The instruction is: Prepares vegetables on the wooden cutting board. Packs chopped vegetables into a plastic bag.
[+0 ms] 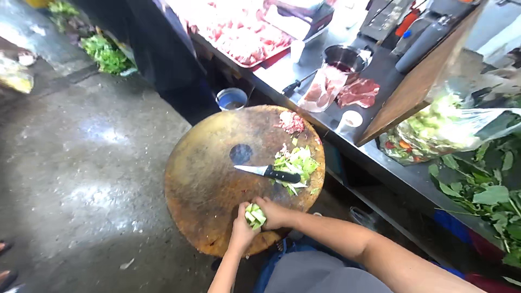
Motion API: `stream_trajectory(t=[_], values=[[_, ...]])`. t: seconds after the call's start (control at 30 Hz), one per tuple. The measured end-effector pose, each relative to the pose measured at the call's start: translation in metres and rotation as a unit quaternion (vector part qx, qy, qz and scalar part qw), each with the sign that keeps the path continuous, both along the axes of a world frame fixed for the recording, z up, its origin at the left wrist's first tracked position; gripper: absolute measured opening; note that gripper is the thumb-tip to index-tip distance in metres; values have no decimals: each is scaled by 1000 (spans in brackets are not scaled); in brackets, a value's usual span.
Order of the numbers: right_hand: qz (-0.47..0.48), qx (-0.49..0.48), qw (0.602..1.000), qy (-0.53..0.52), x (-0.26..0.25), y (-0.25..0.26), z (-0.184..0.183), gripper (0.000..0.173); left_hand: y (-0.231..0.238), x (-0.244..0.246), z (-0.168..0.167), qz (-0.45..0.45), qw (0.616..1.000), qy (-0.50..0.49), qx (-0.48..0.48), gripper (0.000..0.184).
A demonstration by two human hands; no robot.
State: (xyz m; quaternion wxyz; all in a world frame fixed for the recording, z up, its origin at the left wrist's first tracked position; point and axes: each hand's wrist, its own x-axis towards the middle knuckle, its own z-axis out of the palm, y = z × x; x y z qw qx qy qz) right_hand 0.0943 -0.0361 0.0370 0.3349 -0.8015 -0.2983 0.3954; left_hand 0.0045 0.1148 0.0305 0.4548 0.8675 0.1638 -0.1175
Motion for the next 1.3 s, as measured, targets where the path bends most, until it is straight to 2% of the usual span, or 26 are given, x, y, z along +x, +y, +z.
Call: stream_trajectory(t=[0.17, 0.27, 0.37, 0.47, 0.67, 0.77, 0.87, 0.97, 1.1, 1.17, 1.23, 1.3], values=[[-3, 25, 1000, 12, -4, -5, 7, 98, -4, -4, 10, 1, 1000, -11, 19, 95], [-22, 35, 999, 26, -2, -12, 35, 98, -6, 1, 28, -18, 998, -39, 44, 95], [-57, 56, 997, 11, 13, -32, 70, 96, -18, 27, 60, -65, 993, -76, 66, 95], [-89, 60, 994, -25, 40, -69, 108, 98, -50, 70, 108, -117, 986, -86, 87, 97], [-187, 64, 969, -151, 96, -206, 212, 98, -182, 169, 217, -231, 952, -151, 132, 102], [-223, 61, 944, -234, 117, -294, 257, 91, -269, 208, 266, -283, 927, -195, 148, 96], [-282, 44, 914, -288, 132, -384, 294, 91, -360, 241, 300, -324, 900, -265, 122, 88], [-334, 24, 880, -338, 146, -468, 323, 96, -447, 277, 317, -362, 855, -362, 77, 86], [-388, 2, 858, -337, 174, -567, 338, 95, -552, 322, 332, -419, 828, -372, 33, 93], [-419, -8, 854, -308, 184, -598, 323, 94, -589, 340, 317, -440, 828, -345, 30, 95], [-431, -8, 859, -277, 186, -618, 291, 92, -609, 345, 291, -457, 841, -288, 39, 95], [-401, 6, 891, -214, 180, -628, 260, 89, -612, 338, 264, -474, 854, -209, 51, 94]])
